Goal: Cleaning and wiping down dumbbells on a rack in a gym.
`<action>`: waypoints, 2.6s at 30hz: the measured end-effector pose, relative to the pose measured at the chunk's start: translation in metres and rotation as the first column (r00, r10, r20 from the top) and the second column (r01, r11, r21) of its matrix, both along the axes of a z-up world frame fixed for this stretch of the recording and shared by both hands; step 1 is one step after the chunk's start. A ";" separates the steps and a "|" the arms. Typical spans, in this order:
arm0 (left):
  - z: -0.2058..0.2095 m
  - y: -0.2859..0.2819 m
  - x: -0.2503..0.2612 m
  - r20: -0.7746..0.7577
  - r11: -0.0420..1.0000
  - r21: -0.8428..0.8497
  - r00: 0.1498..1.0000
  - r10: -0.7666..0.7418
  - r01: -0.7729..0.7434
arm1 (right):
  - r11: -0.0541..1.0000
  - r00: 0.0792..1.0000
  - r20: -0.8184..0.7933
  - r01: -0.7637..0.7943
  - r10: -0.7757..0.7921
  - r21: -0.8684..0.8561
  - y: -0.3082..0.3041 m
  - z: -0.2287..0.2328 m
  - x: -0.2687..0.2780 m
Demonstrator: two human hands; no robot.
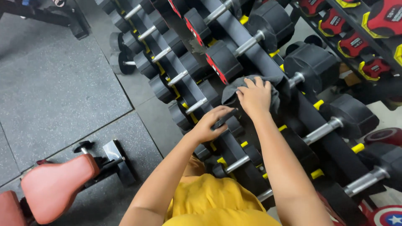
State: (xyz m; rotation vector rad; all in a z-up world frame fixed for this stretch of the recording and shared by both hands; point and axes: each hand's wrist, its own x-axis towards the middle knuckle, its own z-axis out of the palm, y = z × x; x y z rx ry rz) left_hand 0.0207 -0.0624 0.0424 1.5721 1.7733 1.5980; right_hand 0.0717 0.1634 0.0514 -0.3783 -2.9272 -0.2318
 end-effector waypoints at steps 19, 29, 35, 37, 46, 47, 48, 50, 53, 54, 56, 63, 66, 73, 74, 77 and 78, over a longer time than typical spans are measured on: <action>0.015 0.047 0.024 -0.179 0.999 -0.002 0.983 0.051 -0.052 | 0.896 0.850 -0.445 0.065 -0.280 -0.440 0.052 0.006 0.111; 0.004 0.078 0.013 -0.283 0.990 -0.093 0.951 -0.125 0.103 | 0.940 0.647 -0.714 0.014 -0.269 -0.341 0.115 0.094 0.069; 0.007 0.093 0.017 -0.344 0.977 -0.187 0.925 -0.161 0.101 | 0.971 0.906 -0.359 0.240 -0.223 0.004 0.140 0.064 0.033; 0.010 0.096 0.018 -0.347 0.978 -0.192 0.926 -0.151 0.087 | 0.959 0.936 -0.305 0.231 -0.174 0.162 0.157 0.050 0.020; 0.011 0.093 0.032 -0.361 0.972 -0.234 0.930 -0.071 -0.016 | 0.935 0.950 0.020 0.302 -0.311 0.185 0.185 0.028 -0.049; 0.013 0.092 0.033 -0.378 0.968 -0.248 0.923 -0.073 -0.025 | 0.913 0.933 0.079 0.323 -0.351 0.249 0.186 0.027 -0.057; 0.014 0.091 0.033 -0.394 0.964 -0.262 0.916 -0.075 -0.034 | 0.888 0.910 0.134 0.337 -0.393 0.314 0.187 0.027 -0.064; 0.020 0.090 0.035 -0.408 0.954 -0.296 0.909 -0.081 -0.048 | 0.885 0.889 0.204 0.332 -0.409 0.328 0.186 0.026 -0.073; 0.026 0.093 0.037 -0.441 0.929 -0.360 0.893 -0.091 -0.083 | 0.882 0.859 0.287 0.319 -0.424 0.348 0.187 0.023 -0.076; 0.028 0.094 0.039 -0.459 0.914 -0.394 0.883 -0.099 -0.102 | 0.883 0.853 0.304 0.314 -0.423 0.349 0.187 0.021 -0.073; 0.029 0.093 0.043 -0.468 0.906 -0.407 0.878 -0.098 -0.116 | 0.887 0.894 0.229 0.289 -0.385 0.361 0.181 0.016 -0.059; 0.030 0.096 0.041 -0.496 0.892 -0.425 0.864 -0.091 -0.150 | 0.960 0.952 -0.289 0.170 -0.102 0.221 0.152 0.023 0.005; 0.027 0.096 0.040 -0.500 0.904 -0.402 0.862 -0.081 -0.149 | 0.983 0.926 -0.367 0.144 -0.094 0.111 0.139 0.032 0.036; 0.023 0.094 0.040 -0.481 0.929 -0.347 0.875 -0.057 -0.130 | 0.972 0.876 -0.420 0.211 -0.236 -0.107 0.129 0.042 0.067; 0.024 0.093 0.039 -0.467 0.927 -0.356 0.882 -0.066 -0.119 | 0.972 0.884 -0.412 0.234 -0.220 -0.016 0.131 0.041 0.063; 0.030 0.093 0.040 -0.448 0.918 -0.381 0.890 -0.080 -0.109 | 0.956 0.905 -0.361 0.277 -0.225 0.100 0.140 0.039 0.047; 0.031 0.093 0.041 -0.445 0.911 -0.396 0.891 -0.085 -0.111 | 0.946 0.914 -0.322 0.298 -0.246 0.125 0.144 0.038 0.040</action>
